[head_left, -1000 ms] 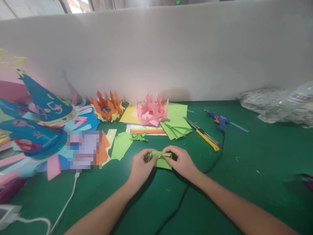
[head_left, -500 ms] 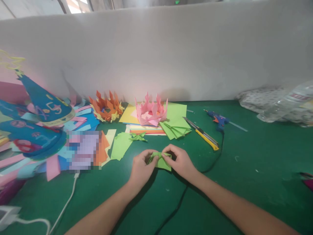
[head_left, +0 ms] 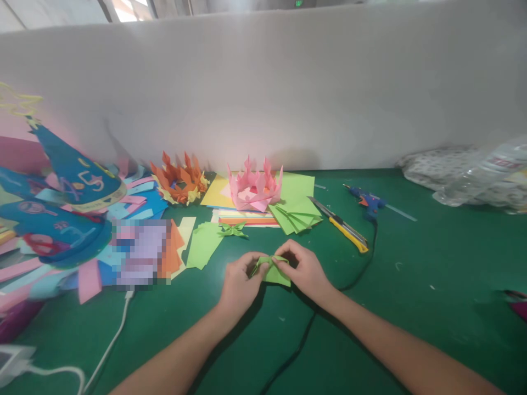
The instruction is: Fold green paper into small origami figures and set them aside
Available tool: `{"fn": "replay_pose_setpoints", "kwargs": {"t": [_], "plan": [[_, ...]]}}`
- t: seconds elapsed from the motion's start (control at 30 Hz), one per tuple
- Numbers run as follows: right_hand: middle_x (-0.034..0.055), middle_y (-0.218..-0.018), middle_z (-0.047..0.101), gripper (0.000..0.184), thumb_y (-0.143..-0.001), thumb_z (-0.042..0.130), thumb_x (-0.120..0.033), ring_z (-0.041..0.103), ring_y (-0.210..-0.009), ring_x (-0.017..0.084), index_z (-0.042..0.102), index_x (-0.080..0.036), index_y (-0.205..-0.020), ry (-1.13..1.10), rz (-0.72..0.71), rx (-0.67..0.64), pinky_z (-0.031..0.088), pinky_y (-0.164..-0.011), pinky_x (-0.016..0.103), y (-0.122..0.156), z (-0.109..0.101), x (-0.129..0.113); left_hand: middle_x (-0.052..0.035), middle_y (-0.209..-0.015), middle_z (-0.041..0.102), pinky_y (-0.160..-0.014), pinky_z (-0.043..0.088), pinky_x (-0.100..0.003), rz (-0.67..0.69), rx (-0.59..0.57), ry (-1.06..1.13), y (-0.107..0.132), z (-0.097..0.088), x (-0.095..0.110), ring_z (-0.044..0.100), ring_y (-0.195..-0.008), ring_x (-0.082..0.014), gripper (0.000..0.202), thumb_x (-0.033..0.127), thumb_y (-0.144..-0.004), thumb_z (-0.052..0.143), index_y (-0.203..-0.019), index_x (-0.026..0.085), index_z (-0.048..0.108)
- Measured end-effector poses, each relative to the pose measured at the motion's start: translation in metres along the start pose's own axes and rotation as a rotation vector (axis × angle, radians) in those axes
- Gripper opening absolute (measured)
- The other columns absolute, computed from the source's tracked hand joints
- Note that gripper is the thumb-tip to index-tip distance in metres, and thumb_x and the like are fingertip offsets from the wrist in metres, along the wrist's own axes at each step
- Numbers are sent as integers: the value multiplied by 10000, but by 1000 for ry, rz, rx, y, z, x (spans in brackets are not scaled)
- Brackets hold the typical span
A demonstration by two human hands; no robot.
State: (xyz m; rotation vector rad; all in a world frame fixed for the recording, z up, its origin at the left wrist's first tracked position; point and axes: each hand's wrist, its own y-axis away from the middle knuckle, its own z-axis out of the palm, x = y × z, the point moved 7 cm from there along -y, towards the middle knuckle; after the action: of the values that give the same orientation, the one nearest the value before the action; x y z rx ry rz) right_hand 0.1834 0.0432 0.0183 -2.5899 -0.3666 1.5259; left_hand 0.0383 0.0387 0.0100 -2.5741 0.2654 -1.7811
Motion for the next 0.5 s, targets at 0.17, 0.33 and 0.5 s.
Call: {"fn": "replay_pose_setpoints", "kwargs": {"t": [0.17,0.33,0.5], "plan": [[-16,-679,586,43,-792,558,-211,548,-625,129,557,-192,-753,-4,12,-11,411,-568,224,0,0,0,-12,-745,685,-579,458,-219,-27,-15,-17,1,1,-1,576,-627,-126,160,288,-758,595,-847,181,674],[-21,-674,572,38,-786,546,-177,544,-623,129,553,-197,-754,-1,3,-2,413,-574,225,2,1,-3,-14,-753,678,-597,462,-221,-37,-8,18,0,0,1,583,-656,-130,134,259,-749,585,-822,179,664],[-23,-686,562,74,-767,533,-131,538,-633,127,546,-203,-759,30,-31,6,418,-588,222,4,1,-9,-8,-732,654,-600,455,-212,-42,-8,68,-1,1,-1,574,-662,-126,111,250,-736,584,-791,170,637]]}}
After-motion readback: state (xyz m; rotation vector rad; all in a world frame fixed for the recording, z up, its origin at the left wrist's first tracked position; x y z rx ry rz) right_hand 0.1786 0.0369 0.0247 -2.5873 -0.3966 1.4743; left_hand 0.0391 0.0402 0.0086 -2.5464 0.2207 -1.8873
